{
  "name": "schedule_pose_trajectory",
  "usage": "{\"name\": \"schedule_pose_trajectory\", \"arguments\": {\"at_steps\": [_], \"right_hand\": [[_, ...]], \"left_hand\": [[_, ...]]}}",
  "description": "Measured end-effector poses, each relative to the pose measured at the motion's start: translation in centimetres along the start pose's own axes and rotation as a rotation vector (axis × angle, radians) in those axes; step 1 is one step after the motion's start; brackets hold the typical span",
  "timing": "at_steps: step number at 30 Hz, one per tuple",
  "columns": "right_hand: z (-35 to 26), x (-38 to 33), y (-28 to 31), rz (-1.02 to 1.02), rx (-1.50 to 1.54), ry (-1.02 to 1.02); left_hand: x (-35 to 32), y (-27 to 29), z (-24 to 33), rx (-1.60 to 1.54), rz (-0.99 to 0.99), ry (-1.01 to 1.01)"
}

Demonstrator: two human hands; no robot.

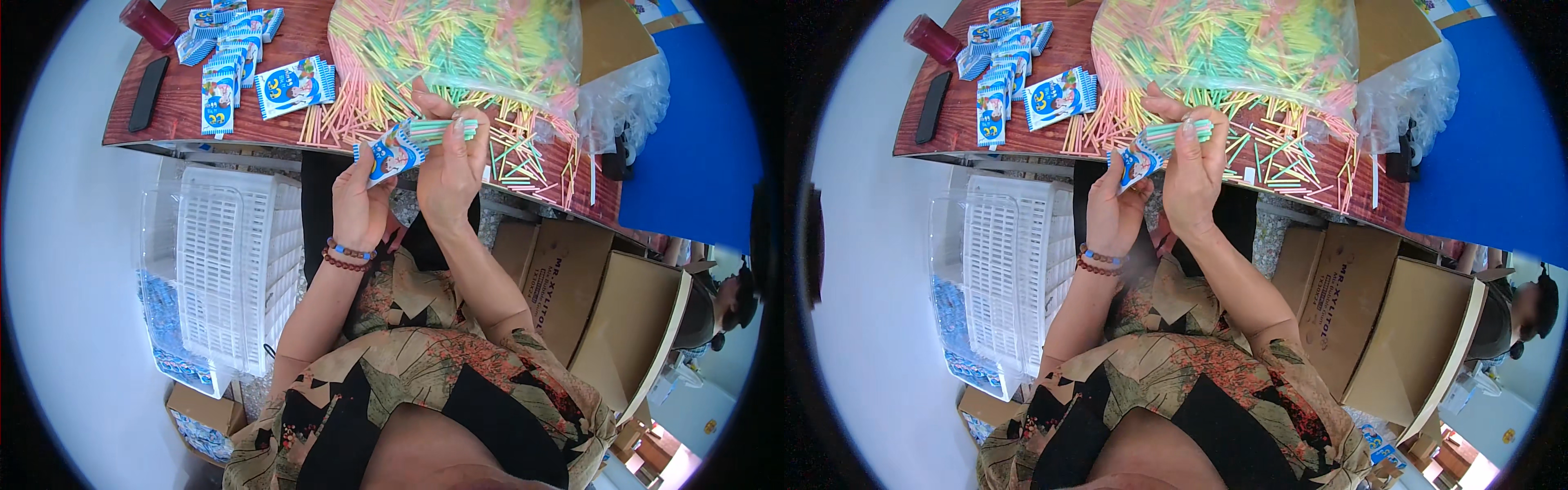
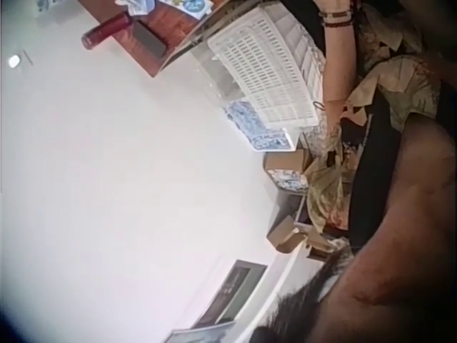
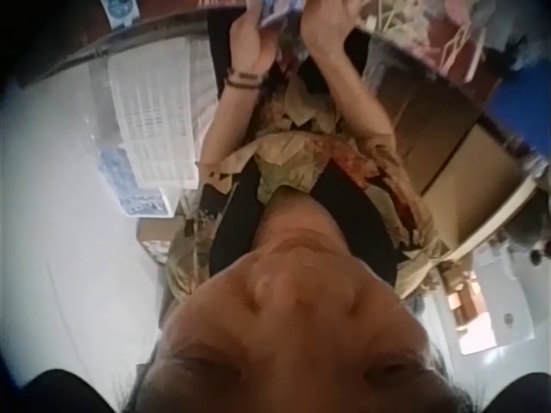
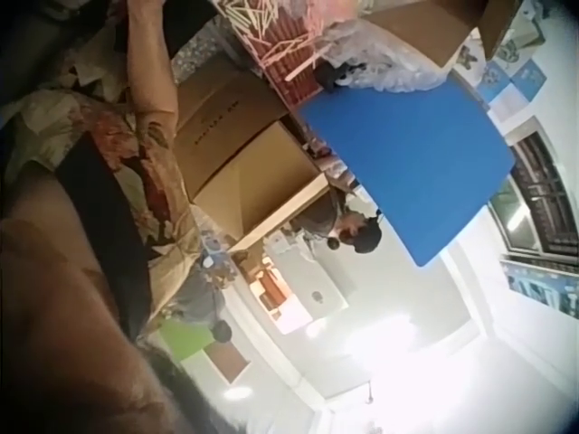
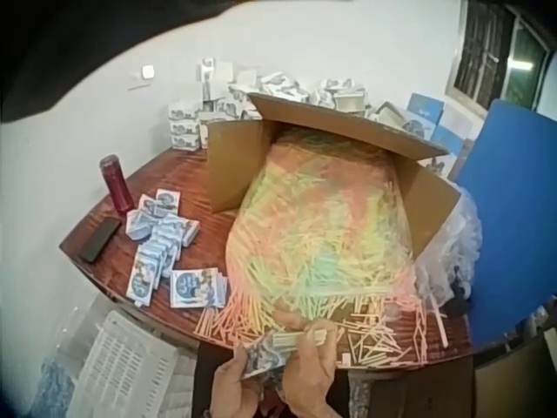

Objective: Sorting small blue packets and colorful shredded paper on a table.

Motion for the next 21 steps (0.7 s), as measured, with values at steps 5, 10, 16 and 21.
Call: {"name": "schedule_pose_trajectory", "arguments": {"at_steps": [5,10,16,21], "right_hand": [[1.1,-1.4,-0.1,0.049,-0.057,-0.074],[1.6,-1.7,-0.2,-0.128,-0.189,-0.136],[0.6,-1.4,-1.8,-0.396,-0.428,-0.270],[0.9,0.7,-1.8,-0.325,-0.737,-0.121]], "left_hand": [[0.0,-0.1,-0.3,-0.037,0.002,-0.002],[0.5,0.0,-0.2,-0.097,-0.054,-0.015],[0.8,-1.0,0.4,-0.247,-0.151,0.057],[1.3,-0.4,1.8,-0.264,-0.187,-0.022]]}}
Point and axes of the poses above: each hand's wrist, its own x-axis towards the middle knuckle, its own y-axis out of the back of the hand, z = x × y, the point moved 4 cm from there along x, towards the middle knuckle, and after that the axes turned 14 degrees about -x, right-handed, at the moved point
